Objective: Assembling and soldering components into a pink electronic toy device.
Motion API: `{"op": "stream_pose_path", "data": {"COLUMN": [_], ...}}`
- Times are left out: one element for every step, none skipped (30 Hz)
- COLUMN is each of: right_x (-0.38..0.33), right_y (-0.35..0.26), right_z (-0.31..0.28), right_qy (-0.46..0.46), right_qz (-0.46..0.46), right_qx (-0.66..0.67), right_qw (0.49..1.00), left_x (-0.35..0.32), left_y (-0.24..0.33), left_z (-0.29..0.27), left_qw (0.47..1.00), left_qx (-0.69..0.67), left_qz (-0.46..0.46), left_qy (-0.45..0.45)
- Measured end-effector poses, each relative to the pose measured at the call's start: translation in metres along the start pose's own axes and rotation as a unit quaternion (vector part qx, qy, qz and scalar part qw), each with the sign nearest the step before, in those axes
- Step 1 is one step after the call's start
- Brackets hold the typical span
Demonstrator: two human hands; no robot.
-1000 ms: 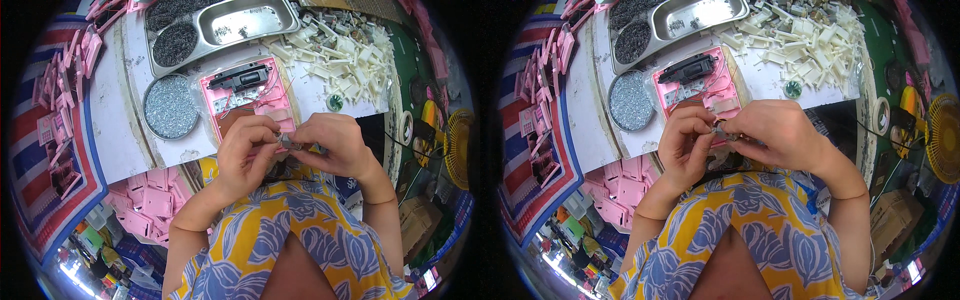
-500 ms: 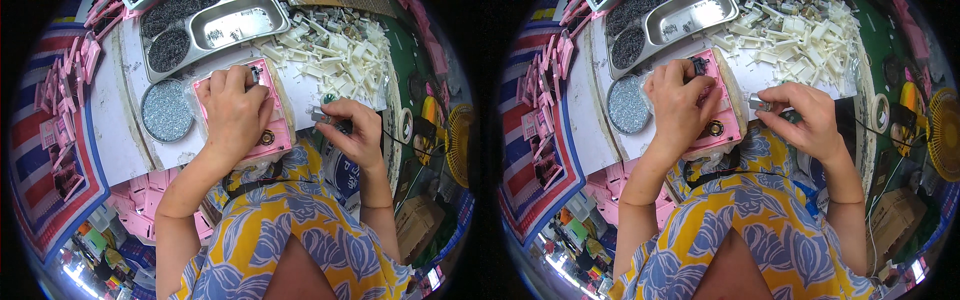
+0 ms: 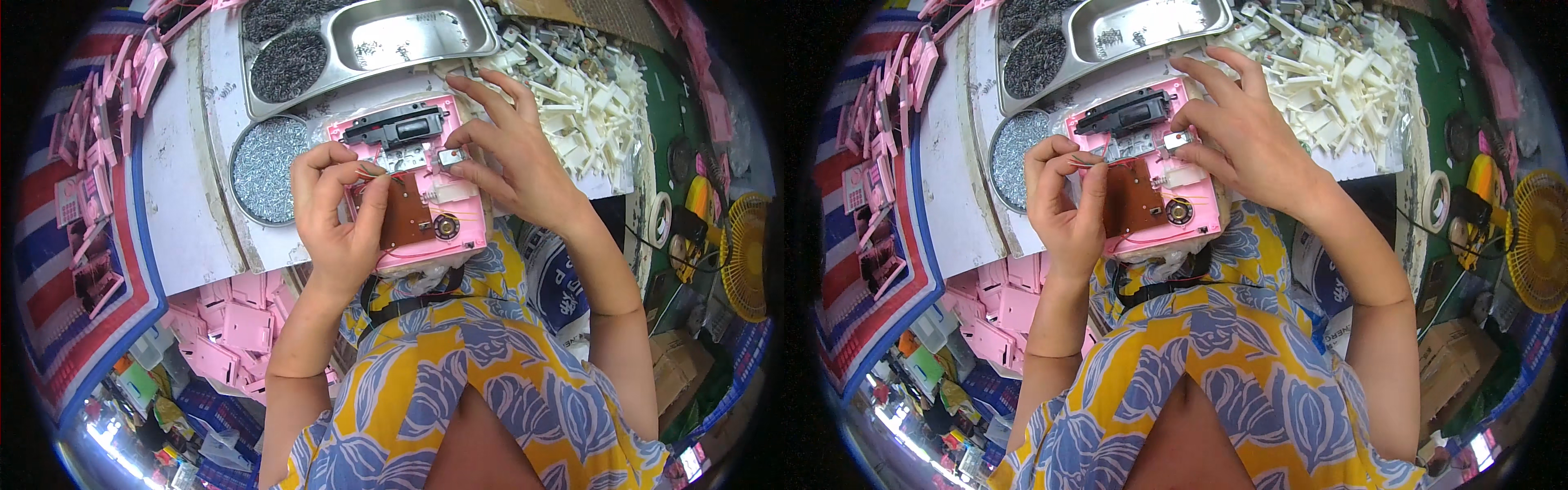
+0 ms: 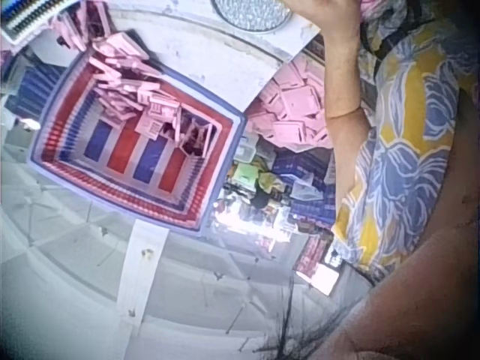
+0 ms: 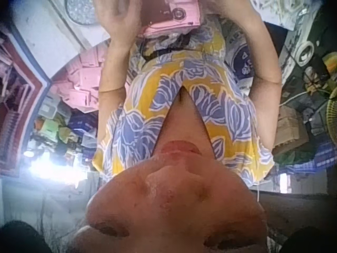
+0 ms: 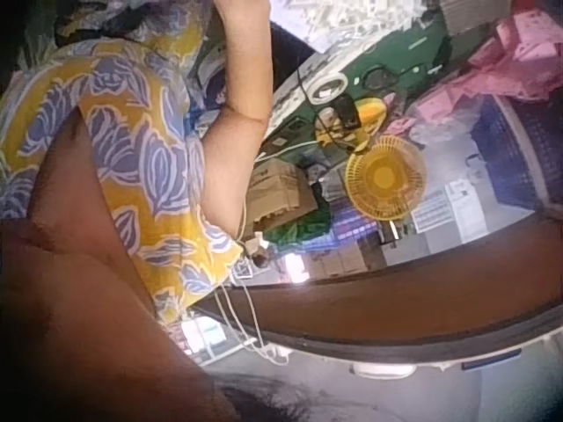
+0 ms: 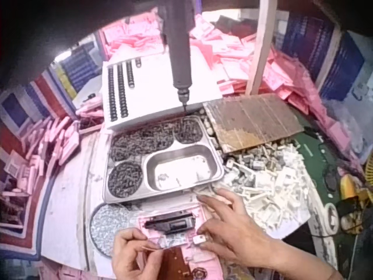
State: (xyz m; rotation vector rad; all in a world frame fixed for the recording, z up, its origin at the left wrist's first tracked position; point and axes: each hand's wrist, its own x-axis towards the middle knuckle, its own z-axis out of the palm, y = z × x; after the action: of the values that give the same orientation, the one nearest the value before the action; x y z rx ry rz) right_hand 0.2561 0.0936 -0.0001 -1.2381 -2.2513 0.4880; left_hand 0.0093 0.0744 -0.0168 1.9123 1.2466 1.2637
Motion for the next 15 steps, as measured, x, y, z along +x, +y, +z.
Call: {"op": "stream_pose_path", "data": {"right_x": [0.002,0.004,0.005,0.006,0.006,0.006,0.005,0.006,0.008,0.01,0.011,0.011,0.013,0.016,0.018], "right_y": [-0.002,-0.003,-0.005,-0.006,-0.006,-0.006,-0.006,-0.008,-0.01,-0.012,-0.017,-0.027,-0.033,-0.036,-0.036], "right_z": [0.001,0.001,0.002,0.002,0.003,0.004,0.005,0.004,0.003,0.001,0.0,-0.003,-0.002,0.005,0.015], "right_qy": [0.003,-0.002,-0.006,-0.01,-0.012,-0.012,-0.013,-0.002,0.011,0.024,0.034,0.046,0.057,0.063,0.072], "right_qz": [0.008,0.012,0.017,0.022,0.032,0.043,0.054,0.06,0.067,0.073,0.045,0.02,-0.006,-0.012,-0.016], "right_qx": [-0.006,-0.017,-0.027,-0.037,-0.03,-0.022,-0.015,-0.016,-0.017,-0.018,-0.033,-0.048,-0.063,-0.057,-0.053], "right_qw": [1.0,1.0,0.999,0.999,0.999,0.999,0.998,0.998,0.998,0.997,0.998,0.998,0.996,0.996,0.996], "left_x": [0.001,0.002,0.002,0.002,0.004,0.006,0.008,0.011,0.014,0.017,0.02,0.023,0.025,0.027,0.029], "left_y": [-0.002,-0.003,-0.004,-0.004,-0.003,-0.001,-0.001,-0.001,-0.002,-0.003,-0.002,-0.002,-0.001,0.0,0.002], "left_z": [0.001,0.002,0.002,0.003,0.003,0.002,0.003,0.004,0.004,0.004,0.003,0.003,0.004,0.006,0.007], "left_qw": [1.0,1.0,1.0,1.0,1.0,1.0,1.0,0.999,0.997,0.997,0.997,0.997,0.997,0.997,0.997], "left_qx": [0.003,0.005,0.003,-0.001,-0.005,-0.009,-0.027,-0.046,-0.064,-0.065,-0.066,-0.068,-0.067,-0.065,-0.065], "left_qz": [0.009,0.017,0.012,0.011,0.011,0.01,-0.004,-0.018,-0.031,-0.036,-0.04,-0.044,-0.041,-0.039,-0.033], "left_qy": [0.007,0.014,0.018,0.019,0.02,0.019,0.015,0.011,0.008,0.003,-0.002,-0.008,-0.012,-0.015,-0.02]}}
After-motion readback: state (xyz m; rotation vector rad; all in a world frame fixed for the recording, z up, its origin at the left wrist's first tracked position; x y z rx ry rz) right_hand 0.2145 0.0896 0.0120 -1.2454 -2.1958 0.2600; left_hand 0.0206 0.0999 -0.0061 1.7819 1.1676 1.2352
